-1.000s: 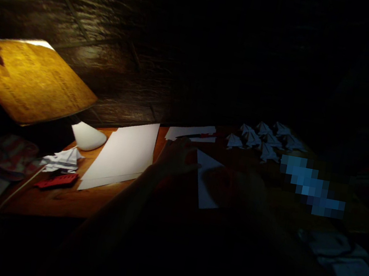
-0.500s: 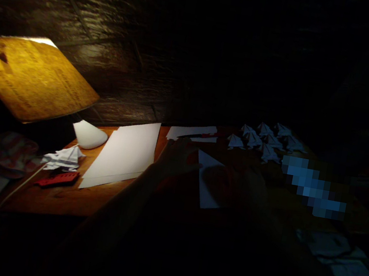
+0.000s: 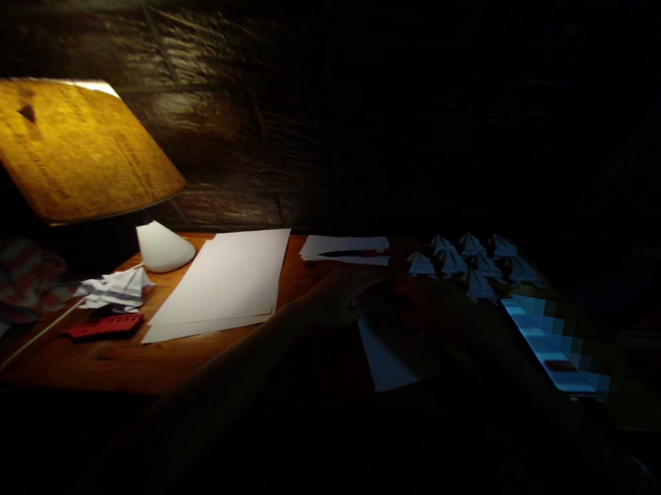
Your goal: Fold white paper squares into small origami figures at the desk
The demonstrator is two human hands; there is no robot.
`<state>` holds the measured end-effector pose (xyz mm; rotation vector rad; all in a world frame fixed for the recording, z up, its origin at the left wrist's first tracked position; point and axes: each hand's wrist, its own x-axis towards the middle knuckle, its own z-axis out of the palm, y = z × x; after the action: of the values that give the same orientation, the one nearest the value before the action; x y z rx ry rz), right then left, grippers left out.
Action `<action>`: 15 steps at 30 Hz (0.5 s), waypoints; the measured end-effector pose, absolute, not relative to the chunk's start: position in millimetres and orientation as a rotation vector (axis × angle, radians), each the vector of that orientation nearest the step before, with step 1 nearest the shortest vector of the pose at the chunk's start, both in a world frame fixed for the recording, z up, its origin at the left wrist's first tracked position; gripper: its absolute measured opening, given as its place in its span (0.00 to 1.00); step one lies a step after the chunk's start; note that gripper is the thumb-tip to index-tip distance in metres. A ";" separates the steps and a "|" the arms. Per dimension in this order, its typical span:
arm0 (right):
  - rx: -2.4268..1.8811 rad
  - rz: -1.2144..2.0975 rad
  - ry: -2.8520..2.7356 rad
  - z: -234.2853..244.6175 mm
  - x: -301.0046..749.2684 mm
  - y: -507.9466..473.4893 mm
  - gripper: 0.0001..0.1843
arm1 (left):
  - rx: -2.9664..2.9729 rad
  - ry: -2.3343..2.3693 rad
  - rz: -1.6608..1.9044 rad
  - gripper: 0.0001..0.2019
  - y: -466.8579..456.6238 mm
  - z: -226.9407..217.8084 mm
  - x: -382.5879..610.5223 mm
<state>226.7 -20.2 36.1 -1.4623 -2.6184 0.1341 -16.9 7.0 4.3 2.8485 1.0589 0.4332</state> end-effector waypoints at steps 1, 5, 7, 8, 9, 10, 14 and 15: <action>-1.436 0.181 -2.651 37.8 225.8 -12.1 0.14 | 2.842 1.067 0.432 0.29 5.9 5.9 -15.6; -1.346 0.315 -2.631 37.0 216.1 13.2 0.16 | 2.823 1.169 0.387 0.21 1.3 15.4 -15.1; -1.299 0.264 -2.491 31.3 212.3 19.6 0.13 | 2.810 1.185 0.379 0.21 0.7 19.0 -17.2; -1.281 0.218 -2.411 27.6 211.9 21.3 0.12 | 2.800 1.181 0.389 0.23 0.7 20.0 -18.4; -1.262 0.177 -2.339 23.5 212.5 22.3 0.12 | 2.788 1.176 0.406 0.26 0.9 20.5 -19.7; -1.248 0.154 -2.280 19.5 214.2 22.8 0.12 | 2.775 1.171 0.423 0.28 1.0 20.5 -20.9; -1.190 0.207 -2.211 7.2 225.0 24.1 0.11 | 2.668 1.171 0.425 0.26 1.1 19.4 -23.8; -1.183 0.223 -2.213 5.5 227.0 24.7 0.10 | 2.624 1.179 0.414 0.25 1.3 19.2 -24.3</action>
<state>227.0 24.7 5.5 -1.1831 -2.2131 0.2229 -24.3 1.3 19.2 2.6240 1.1786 0.4137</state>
